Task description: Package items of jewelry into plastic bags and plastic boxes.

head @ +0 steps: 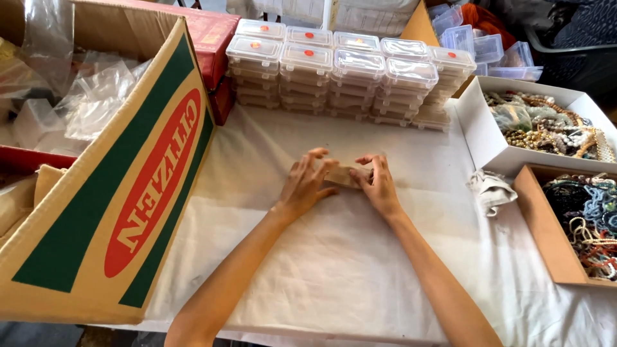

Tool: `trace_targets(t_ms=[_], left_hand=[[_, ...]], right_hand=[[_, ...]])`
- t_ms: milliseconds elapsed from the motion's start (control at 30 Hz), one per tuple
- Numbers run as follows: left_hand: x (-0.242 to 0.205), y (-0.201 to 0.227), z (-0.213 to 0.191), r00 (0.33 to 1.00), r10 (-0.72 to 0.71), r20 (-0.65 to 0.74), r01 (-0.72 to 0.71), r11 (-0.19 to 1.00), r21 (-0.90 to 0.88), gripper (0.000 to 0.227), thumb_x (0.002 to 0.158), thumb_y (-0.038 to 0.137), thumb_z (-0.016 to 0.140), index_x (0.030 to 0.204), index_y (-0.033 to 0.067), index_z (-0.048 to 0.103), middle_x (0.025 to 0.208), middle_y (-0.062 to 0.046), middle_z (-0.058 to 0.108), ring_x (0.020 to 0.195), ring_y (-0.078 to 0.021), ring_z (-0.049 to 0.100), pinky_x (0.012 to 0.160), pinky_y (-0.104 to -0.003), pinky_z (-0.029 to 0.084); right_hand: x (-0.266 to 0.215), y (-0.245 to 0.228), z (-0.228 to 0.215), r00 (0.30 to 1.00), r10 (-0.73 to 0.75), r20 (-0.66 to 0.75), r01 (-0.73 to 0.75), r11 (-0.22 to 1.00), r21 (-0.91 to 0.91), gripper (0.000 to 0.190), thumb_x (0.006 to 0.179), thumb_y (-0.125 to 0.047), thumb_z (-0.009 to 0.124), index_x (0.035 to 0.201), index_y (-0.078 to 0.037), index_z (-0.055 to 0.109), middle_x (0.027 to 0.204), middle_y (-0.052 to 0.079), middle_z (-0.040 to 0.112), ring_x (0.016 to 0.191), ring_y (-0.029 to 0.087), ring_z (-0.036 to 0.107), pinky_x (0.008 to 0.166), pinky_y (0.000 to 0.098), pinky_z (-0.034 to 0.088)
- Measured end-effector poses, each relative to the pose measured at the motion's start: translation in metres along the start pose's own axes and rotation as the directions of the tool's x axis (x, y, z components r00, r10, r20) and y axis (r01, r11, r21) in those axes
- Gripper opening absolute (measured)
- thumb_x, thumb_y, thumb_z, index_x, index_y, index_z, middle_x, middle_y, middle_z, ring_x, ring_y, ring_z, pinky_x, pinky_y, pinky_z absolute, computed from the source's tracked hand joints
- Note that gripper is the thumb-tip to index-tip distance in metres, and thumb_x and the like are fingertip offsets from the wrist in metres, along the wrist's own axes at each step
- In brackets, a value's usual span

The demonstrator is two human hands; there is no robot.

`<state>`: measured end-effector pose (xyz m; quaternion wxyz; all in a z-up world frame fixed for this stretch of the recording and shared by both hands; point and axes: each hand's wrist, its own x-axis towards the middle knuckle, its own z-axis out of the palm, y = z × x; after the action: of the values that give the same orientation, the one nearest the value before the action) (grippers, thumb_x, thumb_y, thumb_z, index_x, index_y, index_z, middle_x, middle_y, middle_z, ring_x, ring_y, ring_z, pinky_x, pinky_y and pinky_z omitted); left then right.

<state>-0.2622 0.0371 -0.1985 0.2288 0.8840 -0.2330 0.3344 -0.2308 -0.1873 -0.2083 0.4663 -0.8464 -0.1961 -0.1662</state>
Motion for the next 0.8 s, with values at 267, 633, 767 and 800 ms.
trace_targets(t_ms=[267, 633, 767, 800], left_hand=[[0.004, 0.004, -0.003, 0.992, 0.125, 0.005, -0.125, 0.992, -0.013, 0.016, 0.092, 0.025, 0.074, 0.106, 0.0167, 0.069, 0.101, 0.001, 0.069, 0.096, -0.0194, 0.069, 0.099, -0.04, 0.048], [-0.005, 0.0, -0.004, 0.956, -0.264, 0.13, 0.28, 0.951, -0.129, 0.021, 0.102, 0.034, 0.071, 0.095, 0.0145, 0.075, 0.096, -0.005, 0.073, 0.09, -0.0274, 0.069, 0.086, -0.041, 0.048], [-0.003, 0.007, -0.011, 0.986, 0.06, -0.153, -0.072, 0.995, -0.07, 0.015, 0.091, 0.027, 0.074, 0.093, 0.013, 0.069, 0.101, -0.004, 0.069, 0.096, -0.0254, 0.067, 0.089, -0.041, 0.049], [0.002, 0.006, -0.007, 0.978, 0.137, -0.158, -0.145, 0.989, -0.037, 0.01, 0.091, 0.02, 0.075, 0.089, 0.0136, 0.067, 0.097, -0.004, 0.067, 0.095, -0.0247, 0.066, 0.093, -0.041, 0.05]], right_hand=[[-0.003, 0.007, -0.01, 0.976, 0.178, 0.126, -0.207, 0.94, 0.273, 0.033, 0.095, -0.033, 0.075, 0.113, -0.006, 0.07, 0.104, 0.003, 0.07, 0.079, 0.008, 0.058, 0.069, 0.0251, 0.048], [-0.009, -0.021, -0.007, 0.95, 0.301, 0.086, -0.305, 0.952, 0.034, 0.042, 0.089, -0.036, 0.08, 0.116, -0.006, 0.068, 0.087, 0.005, 0.072, 0.079, 0.011, 0.063, 0.071, 0.0277, 0.052], [-0.015, -0.03, 0.001, 0.996, -0.069, -0.055, 0.042, 0.92, -0.39, 0.038, 0.099, -0.042, 0.07, 0.118, -0.009, 0.069, 0.106, 0.011, 0.068, 0.1, 0.027, 0.059, 0.087, 0.0427, 0.045], [-0.01, -0.034, 0.0, 0.957, -0.276, -0.087, 0.189, 0.824, -0.534, 0.04, 0.103, -0.043, 0.064, 0.124, -0.009, 0.067, 0.119, 0.015, 0.063, 0.113, 0.034, 0.056, 0.094, 0.0477, 0.041]])
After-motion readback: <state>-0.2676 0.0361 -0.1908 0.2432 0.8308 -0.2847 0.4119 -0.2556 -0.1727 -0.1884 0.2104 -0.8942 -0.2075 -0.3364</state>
